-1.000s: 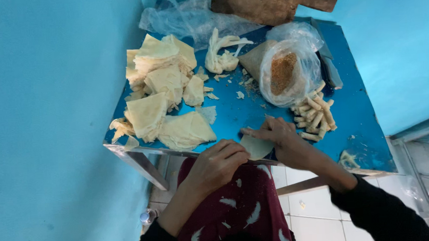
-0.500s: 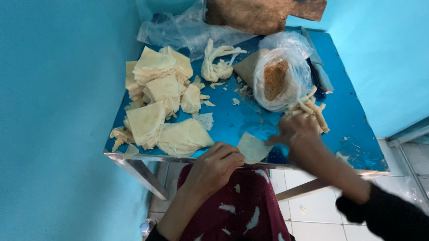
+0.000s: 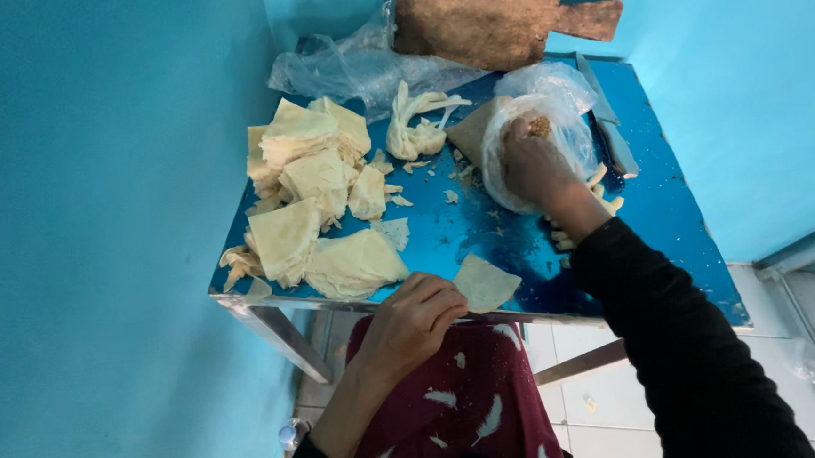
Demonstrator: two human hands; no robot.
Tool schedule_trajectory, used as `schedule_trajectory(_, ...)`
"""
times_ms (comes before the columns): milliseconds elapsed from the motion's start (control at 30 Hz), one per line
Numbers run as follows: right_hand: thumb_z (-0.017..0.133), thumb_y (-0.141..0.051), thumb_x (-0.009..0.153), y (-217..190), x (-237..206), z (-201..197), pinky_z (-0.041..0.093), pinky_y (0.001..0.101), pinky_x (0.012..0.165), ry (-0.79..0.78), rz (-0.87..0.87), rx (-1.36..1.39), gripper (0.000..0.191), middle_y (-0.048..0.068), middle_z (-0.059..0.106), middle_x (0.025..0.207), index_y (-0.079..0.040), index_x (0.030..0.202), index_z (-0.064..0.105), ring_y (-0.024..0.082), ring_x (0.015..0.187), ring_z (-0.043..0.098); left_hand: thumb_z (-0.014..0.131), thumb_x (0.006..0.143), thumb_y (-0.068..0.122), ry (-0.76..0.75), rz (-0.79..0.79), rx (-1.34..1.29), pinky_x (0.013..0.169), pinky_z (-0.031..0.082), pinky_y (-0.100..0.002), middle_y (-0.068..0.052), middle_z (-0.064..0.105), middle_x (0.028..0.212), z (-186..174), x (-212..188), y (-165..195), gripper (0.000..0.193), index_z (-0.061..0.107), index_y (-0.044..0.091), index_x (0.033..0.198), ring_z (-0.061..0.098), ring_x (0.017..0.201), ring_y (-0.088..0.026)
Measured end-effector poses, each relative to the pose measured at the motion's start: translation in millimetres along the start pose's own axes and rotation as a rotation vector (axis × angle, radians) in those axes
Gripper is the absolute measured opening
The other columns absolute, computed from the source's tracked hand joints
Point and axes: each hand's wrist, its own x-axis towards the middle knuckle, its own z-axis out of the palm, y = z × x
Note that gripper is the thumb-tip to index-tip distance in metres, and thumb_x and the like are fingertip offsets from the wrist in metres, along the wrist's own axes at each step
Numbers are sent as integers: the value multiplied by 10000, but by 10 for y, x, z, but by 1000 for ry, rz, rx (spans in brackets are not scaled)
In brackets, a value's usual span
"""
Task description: The person takes thin triangular pastry sheets from a pile on a blue table, places a pinch of brown filling from a plastic bag onto a sheet, and rolls the sheet by hand into a tight cylinder, adding finished rolled sticks to a growing pile on the table.
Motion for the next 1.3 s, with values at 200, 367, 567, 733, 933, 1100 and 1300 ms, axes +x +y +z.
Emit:
schedule_trajectory(200,632,-55,807,20,-45,3,509,577,646,74,-25,175,710,371,645,780,232,1327,243,530,741,661,741,917,103,25,-24,-26,846,558,-394,-71,692,1022,-23,-6,31,106,675,47,977,661,1008,-275)
schedule_trajectory(367,585,-56,947,39,-107,252,503,604,654,13,184,38,658,372,648,767,204,1417,204,525,689,658,779,888,149,86,-168,88,809,496,-452,-134,604,1013,-21,-14,139,210,631,23,968,587,975,-341)
schedule_trajectory(567,721,-57,820,318,-153,40,529,536,598,151,-62,165,738,282,660,839,149,1346,247,452,709,672,777,856,134,122,-237,159,803,468,-476,-152,554,953,21,2,203,240,588,17,946,545,920,-360)
schedule_trajectory(733,737,-45,898,104,-670,-304,584,456,704,38,-80,385,455,177,682,979,-82,1234,432,336,811,713,757,860,97,127,-267,142,824,480,-466,-130,577,945,67,0,224,173,610,31,922,565,929,-345)
schedule_trajectory(933,694,-31,846,-563,-1385,-21,611,359,737,-243,-125,564,508,101,766,993,-7,1280,433,260,916,768,750,869,85,108,-281,172,819,481,-467,-130,578,912,77,-8,205,151,611,29,888,569,915,-339)
schedule_trajectory(1100,651,51,823,-532,-1639,43,604,419,710,-57,-456,97,515,238,720,1071,29,1298,453,365,931,724,741,877,86,97,-296,183,812,478,-467,-135,584,907,74,2,185,142,612,26,878,571,910,-339)
schedule_trajectory(1300,602,101,812,-472,-1705,-36,591,462,726,95,-198,105,529,226,710,1087,33,1311,440,392,963,699,720,887,87,94,-307,174,810,488,-463,-127,607,887,75,27,216,130,607,26,866,587,889,-332)
